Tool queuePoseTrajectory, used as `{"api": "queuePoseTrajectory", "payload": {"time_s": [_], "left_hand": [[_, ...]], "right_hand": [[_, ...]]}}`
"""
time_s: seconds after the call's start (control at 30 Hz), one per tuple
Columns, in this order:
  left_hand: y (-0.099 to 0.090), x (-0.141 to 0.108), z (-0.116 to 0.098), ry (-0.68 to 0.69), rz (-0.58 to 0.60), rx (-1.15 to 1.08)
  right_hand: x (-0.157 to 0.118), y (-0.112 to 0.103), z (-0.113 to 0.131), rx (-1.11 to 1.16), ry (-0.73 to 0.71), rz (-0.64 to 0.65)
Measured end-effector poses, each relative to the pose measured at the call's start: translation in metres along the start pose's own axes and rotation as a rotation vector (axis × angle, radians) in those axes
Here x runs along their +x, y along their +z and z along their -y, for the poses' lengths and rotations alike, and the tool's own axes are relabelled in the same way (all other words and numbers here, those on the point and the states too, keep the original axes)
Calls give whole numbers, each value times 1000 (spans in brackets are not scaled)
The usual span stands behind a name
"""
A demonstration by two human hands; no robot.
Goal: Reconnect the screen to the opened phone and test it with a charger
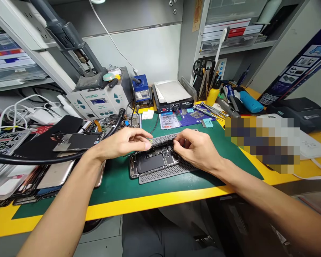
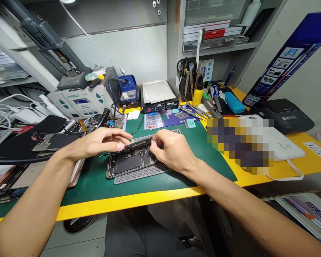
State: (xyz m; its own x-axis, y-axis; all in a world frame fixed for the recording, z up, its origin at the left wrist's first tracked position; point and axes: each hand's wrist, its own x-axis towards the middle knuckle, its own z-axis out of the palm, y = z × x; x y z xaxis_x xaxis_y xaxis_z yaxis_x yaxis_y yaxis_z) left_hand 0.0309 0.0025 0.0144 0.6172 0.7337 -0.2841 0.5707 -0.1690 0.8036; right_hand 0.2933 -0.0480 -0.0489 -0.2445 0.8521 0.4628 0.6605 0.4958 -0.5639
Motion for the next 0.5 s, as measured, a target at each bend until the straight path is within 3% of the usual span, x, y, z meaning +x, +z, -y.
{"api": "queuePoseTrajectory", "payload": {"time_s": [0.5], "left_hand": [[-2,0,3,-30,-45,53]], "right_hand": [[9,-2,7,32,183,89]]}}
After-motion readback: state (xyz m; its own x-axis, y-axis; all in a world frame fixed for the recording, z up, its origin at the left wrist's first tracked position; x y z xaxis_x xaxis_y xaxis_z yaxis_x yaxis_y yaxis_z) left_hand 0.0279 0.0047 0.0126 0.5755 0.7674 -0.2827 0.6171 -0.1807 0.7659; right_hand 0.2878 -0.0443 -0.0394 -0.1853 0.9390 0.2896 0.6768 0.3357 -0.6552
